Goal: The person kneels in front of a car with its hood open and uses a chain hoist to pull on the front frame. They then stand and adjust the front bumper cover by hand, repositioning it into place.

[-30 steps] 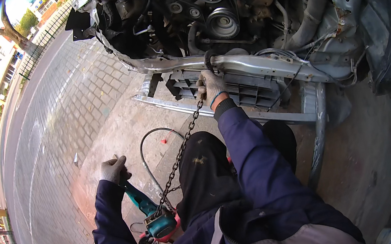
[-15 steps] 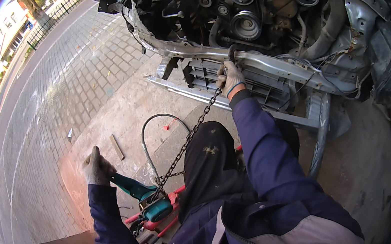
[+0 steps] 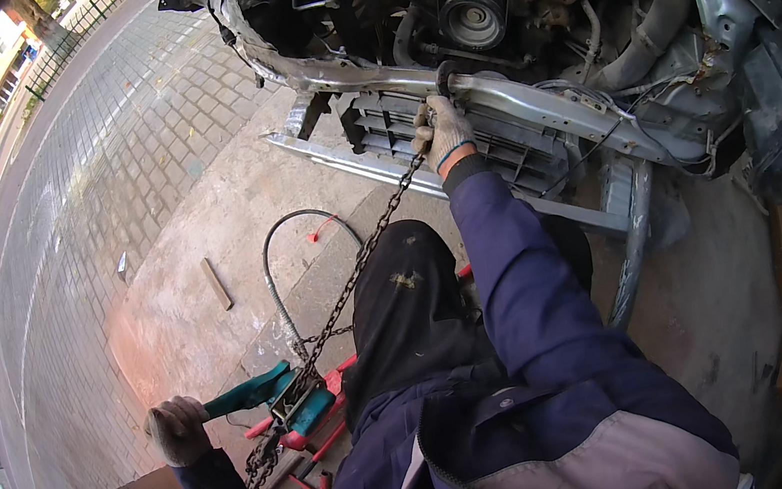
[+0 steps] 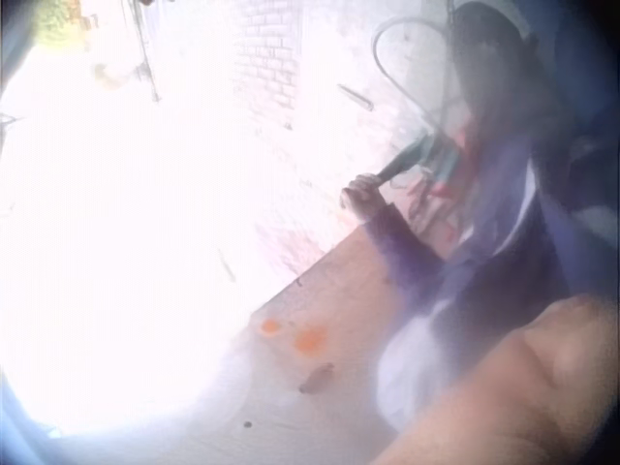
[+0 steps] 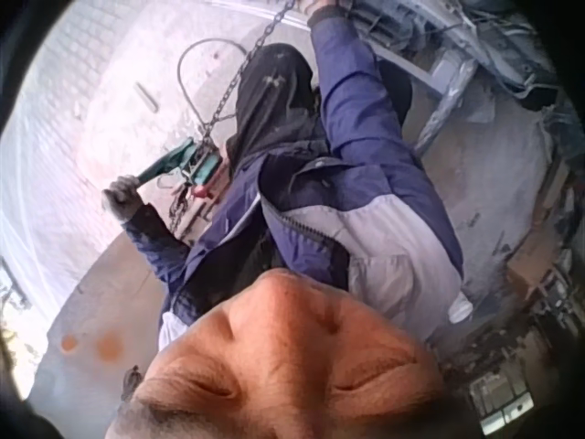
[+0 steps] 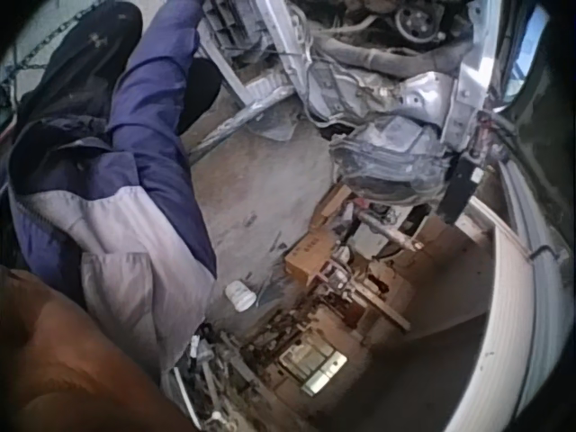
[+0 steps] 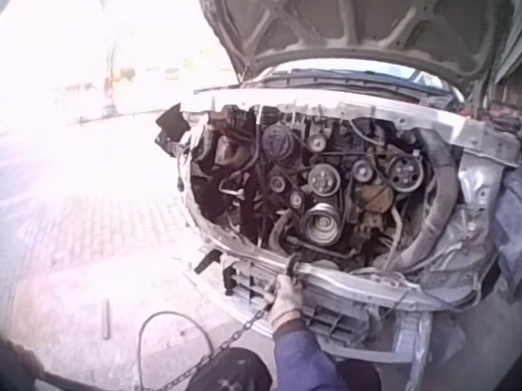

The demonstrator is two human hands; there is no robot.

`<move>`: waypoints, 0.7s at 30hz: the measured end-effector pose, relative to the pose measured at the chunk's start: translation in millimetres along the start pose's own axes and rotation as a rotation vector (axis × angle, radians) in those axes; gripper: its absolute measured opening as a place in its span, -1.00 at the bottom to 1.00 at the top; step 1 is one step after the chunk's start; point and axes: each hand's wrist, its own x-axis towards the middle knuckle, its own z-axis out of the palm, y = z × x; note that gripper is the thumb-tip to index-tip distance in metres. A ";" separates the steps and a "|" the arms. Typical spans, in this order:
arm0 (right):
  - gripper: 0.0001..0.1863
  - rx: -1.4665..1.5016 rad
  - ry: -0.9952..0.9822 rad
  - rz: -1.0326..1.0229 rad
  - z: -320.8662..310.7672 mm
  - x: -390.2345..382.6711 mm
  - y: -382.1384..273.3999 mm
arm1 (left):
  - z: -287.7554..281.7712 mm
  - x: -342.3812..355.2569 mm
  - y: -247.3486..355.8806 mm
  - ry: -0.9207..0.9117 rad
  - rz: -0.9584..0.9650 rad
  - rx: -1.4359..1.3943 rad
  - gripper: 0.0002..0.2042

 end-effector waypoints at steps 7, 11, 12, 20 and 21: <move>-0.72 0.035 0.049 0.036 -2.7 5.4 7.6 | -18.5 29.5 -14.6 0.152 -0.202 -0.045 -0.46; -0.75 0.069 -0.002 0.037 -7.1 10.6 10.7 | -15.3 30.2 -11.9 0.198 -0.250 -0.018 -0.46; -0.74 0.077 -0.016 0.059 -7.2 11.8 10.4 | -12.7 32.0 -10.6 0.253 -0.305 0.092 -0.47; -0.70 0.025 -0.032 0.034 -3.9 6.4 6.8 | 37.5 60.4 17.5 0.272 -0.684 0.677 -0.61; -0.70 0.026 -0.022 0.041 -4.1 5.7 6.4 | 44.7 63.3 19.6 0.226 -0.731 0.722 -0.64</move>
